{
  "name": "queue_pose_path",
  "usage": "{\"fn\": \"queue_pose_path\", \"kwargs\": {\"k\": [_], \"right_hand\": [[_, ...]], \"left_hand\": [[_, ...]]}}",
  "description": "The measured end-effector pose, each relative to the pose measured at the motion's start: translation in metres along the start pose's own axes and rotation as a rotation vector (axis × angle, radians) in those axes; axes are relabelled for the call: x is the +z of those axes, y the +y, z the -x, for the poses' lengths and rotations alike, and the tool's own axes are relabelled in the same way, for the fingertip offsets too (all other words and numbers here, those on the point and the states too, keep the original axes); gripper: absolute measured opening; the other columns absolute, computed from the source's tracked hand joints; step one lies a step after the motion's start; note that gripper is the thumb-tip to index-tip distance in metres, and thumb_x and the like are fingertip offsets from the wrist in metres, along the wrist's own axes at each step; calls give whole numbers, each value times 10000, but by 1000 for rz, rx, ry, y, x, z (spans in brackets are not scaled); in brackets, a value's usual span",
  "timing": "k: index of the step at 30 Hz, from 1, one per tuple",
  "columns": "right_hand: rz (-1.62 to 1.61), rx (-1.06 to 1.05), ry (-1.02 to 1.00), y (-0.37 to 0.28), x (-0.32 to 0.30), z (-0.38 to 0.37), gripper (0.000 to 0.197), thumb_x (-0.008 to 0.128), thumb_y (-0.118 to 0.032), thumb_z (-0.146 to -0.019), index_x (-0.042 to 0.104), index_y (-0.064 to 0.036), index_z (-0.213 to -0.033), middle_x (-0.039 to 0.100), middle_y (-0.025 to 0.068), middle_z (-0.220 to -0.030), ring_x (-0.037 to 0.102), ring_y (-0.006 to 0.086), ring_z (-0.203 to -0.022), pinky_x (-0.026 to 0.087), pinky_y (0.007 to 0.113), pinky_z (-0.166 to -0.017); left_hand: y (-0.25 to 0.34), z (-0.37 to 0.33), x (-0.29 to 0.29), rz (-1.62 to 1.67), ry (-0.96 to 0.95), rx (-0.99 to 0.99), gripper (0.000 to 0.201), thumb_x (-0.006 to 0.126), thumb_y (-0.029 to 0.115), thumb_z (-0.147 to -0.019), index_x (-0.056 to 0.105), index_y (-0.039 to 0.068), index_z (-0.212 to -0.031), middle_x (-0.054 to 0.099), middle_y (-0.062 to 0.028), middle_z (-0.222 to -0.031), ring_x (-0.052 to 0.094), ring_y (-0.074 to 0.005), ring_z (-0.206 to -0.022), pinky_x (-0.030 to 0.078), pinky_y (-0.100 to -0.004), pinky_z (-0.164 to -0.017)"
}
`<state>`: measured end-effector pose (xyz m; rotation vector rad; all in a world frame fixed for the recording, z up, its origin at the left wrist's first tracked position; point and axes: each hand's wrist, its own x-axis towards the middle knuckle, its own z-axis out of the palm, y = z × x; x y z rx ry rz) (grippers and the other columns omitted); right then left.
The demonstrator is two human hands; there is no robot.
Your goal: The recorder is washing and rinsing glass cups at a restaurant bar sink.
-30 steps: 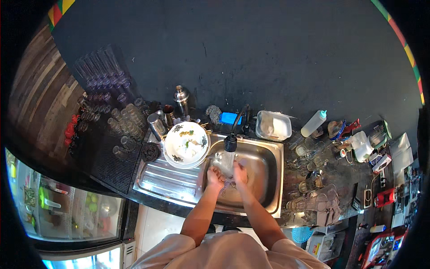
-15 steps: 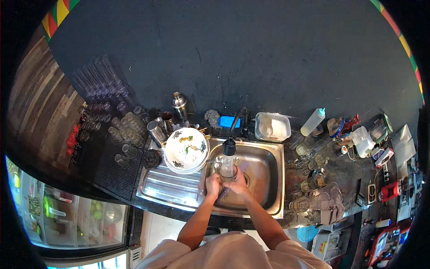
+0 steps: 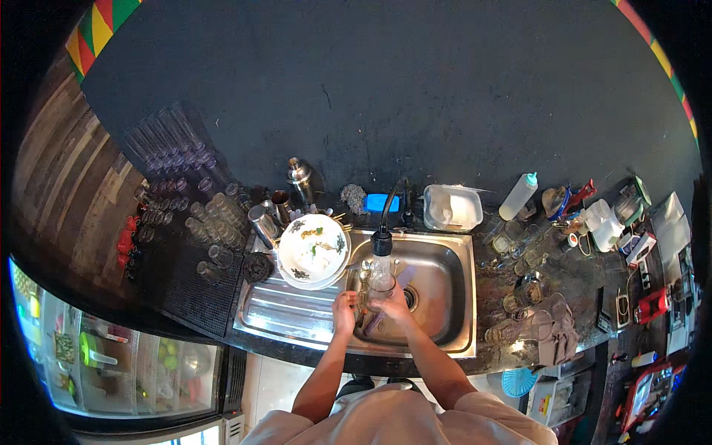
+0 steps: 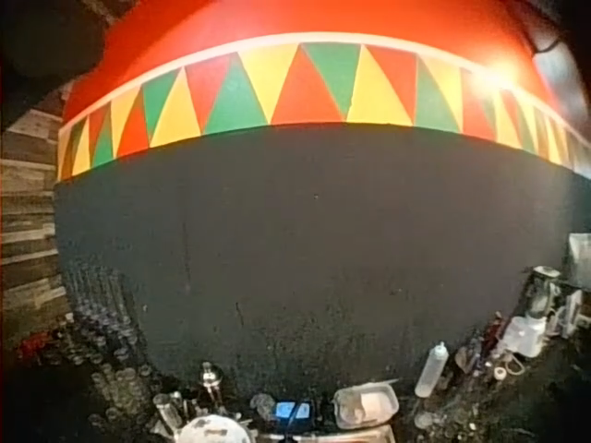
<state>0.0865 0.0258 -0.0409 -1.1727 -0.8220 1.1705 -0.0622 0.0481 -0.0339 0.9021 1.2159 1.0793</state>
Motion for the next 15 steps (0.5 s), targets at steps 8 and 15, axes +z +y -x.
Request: {"fn": "queue_pose_path", "kwargs": {"k": [8, 15], "right_hand": [[47, 1, 8, -13, -4, 3, 658, 718, 54, -539, 428, -36, -1124, 524, 61, -1020, 527, 157, -899, 431, 294, -804], [-175, 78, 17, -33, 5, 7, 541, 697, 52, -562, 465, -31, -1043, 549, 71, -963, 542, 168, -874, 487, 319, -747]], "left_hand": [[4, 13, 8, 25, -45, -64, 323, 388, 314, -805, 556, 49, -882, 578, -32, -814, 540, -136, -735, 398, -278, -616], [13, 11, -1, -5, 14, 12, 300, 401, 287, -786, 572, 46, -837, 584, -48, -783, 544, -139, -717, 389, -265, -609]]}}
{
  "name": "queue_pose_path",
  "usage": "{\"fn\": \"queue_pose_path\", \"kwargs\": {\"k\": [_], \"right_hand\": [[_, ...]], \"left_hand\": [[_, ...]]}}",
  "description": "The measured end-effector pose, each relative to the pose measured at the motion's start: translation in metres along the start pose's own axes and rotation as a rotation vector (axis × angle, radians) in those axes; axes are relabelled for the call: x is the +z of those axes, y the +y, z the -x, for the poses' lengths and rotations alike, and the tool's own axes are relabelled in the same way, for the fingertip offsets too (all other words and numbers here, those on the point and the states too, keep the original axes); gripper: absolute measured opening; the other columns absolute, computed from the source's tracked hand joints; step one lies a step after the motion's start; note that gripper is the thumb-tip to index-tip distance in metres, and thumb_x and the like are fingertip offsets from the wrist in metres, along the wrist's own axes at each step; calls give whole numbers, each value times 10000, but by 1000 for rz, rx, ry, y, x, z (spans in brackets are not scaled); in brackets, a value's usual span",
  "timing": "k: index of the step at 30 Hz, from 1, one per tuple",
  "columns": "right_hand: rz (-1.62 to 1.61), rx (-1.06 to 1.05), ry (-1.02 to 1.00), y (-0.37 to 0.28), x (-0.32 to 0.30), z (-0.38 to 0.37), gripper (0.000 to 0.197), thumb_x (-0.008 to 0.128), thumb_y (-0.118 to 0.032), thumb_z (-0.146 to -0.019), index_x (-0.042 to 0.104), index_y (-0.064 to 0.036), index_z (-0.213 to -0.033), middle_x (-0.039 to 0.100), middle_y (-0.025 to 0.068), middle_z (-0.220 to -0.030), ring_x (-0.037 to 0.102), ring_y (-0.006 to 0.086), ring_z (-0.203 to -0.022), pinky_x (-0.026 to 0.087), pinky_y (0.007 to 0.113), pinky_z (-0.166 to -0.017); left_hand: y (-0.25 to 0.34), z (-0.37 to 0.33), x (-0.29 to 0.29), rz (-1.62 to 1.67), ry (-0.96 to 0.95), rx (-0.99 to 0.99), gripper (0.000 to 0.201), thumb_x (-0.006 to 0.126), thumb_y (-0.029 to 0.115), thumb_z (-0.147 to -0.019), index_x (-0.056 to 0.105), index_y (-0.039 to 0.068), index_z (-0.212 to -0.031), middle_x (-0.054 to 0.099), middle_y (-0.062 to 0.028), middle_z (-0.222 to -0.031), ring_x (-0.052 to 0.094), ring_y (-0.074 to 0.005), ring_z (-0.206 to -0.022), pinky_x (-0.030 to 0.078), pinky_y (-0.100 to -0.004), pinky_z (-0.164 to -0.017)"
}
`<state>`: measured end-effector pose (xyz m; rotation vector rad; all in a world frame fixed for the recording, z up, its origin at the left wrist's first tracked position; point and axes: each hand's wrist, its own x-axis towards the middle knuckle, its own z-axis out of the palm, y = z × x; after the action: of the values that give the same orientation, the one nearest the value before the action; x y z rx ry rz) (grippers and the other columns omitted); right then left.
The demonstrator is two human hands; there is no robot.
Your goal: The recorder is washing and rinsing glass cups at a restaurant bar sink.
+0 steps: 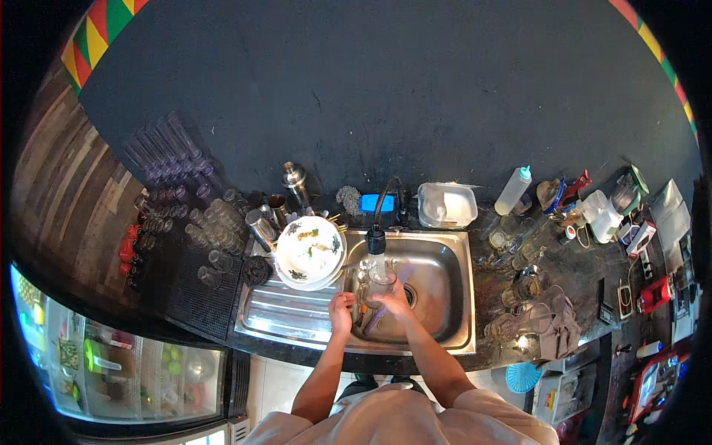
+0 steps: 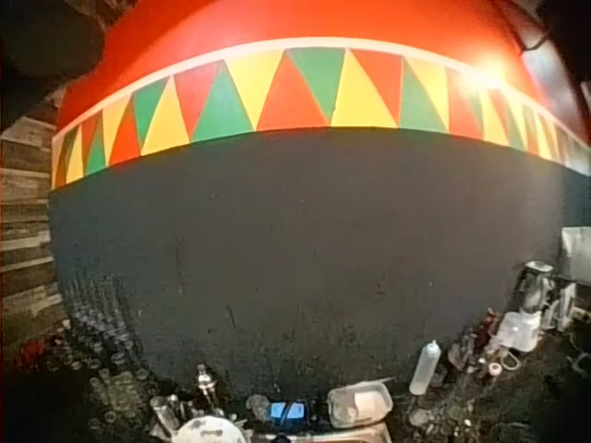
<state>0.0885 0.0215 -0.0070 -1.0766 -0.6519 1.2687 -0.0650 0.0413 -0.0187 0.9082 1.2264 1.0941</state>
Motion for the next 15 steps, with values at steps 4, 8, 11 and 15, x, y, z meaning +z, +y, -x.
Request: {"fn": "queue_pose_path", "kwargs": {"k": [4, 8, 11, 15], "right_hand": [[129, 12, -130, 6, -16, -5, 552, 685, 73, -570, 452, -27, -1060, 546, 73, -972, 544, 170, -880, 491, 322, -736], [121, 53, 64, 10, -25, 3, 528, 688, 24, -597, 453, -19, -1068, 547, 82, -981, 558, 190, -882, 488, 340, -722], [232, 167, 130, 2, -27, 12, 519, 700, -65, -623, 462, 0, -1080, 558, 103, -983, 568, 205, -877, 475, 335, -731], [391, 298, 26, -21, -27, 27, 758, 725, -309, -591, 391, 17, -1189, 530, 142, -1049, 524, 230, -949, 396, 331, -834]], "left_hand": [[2, 1, 4, 41, 16, -21, 274, 405, 248, -772, 574, 38, -821, 582, -48, -757, 541, -136, -697, 381, -256, -595], [-1, -1, 5, 16, -44, -1, 309, 405, 306, -802, 567, 48, -852, 588, -55, -785, 557, -150, -714, 399, -271, -628], [2, 1, 11, 1, -73, -16, 297, 414, 303, -806, 566, 52, -855, 588, -54, -783, 552, -142, -698, 402, -271, -625], [0, 5, 24, 69, -85, -71, 238, 426, 230, -820, 560, 33, -816, 570, -52, -698, 522, -113, -606, 386, -229, -533]]}}
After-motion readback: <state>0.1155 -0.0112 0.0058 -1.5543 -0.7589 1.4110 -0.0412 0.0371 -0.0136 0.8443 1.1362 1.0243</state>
